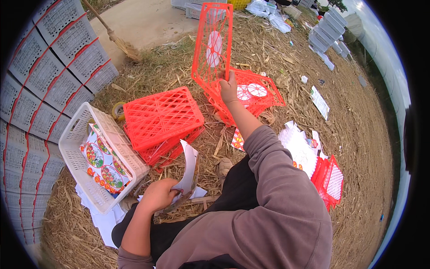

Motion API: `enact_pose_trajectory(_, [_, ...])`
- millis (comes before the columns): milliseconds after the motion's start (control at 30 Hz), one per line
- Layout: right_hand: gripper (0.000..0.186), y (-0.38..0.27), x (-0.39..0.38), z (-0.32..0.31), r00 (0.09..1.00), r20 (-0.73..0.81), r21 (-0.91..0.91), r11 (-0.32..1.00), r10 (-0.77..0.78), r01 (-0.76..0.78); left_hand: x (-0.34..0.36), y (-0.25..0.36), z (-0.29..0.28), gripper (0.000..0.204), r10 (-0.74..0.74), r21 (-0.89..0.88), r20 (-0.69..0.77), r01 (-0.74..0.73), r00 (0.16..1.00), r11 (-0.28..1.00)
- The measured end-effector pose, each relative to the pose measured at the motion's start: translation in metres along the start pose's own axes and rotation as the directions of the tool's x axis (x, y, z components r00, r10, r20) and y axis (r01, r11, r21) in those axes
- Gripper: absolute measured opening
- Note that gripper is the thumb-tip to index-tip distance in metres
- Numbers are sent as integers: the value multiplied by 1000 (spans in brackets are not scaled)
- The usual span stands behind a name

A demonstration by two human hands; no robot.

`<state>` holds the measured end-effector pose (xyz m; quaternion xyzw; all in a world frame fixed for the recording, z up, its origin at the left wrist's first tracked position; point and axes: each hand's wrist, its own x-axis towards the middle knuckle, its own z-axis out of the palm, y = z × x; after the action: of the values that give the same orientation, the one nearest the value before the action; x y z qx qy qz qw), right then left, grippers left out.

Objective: The person sits on a straw-covered ground and repeatedly peels circular stickers from sheets, then presses each sticker onto the top of stacked red plastic crates. The person handles sticker sheets and red crates throughout the clip.

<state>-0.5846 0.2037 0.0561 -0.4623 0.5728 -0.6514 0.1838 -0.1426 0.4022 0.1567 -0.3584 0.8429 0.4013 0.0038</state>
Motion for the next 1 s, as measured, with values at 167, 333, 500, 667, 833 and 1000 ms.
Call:
enact_pose_trajectory(167, [41, 63, 12, -73, 777, -330, 224, 844, 536, -487, 4, 3, -10, 28, -142, -302, -83, 111, 986, 947])
enact_pose_trajectory(333, [66, 25, -26, -75, 651, 22, -422, 598, 759, -682, 7, 4, -20, 33, -243, -549, -114, 143, 963, 824])
enact_pose_trajectory(500, [74, -131, -112, 11, 400, 874, 7, 832, -274, 555, 16, 0, -25, 38, -70, -405, -39, 48, 997, 913])
enact_pose_trajectory(667, [33, -186, -158, 40, -26, 999, 29, 860, -18, 509, 21, -9, -23, 41, -25, -335, 71, 48, 997, 941])
enact_pose_trajectory(833, [15, -144, -109, 16, 230, 921, -306, 949, 315, -75, -3, -36, -49, 55, -244, -596, -194, 84, 950, 798])
enact_pose_trajectory(1000, [20, -126, -72, -2, 312, 869, -175, 829, 383, -531, -1, -47, -35, 65, -337, -939, -246, -137, 909, 315])
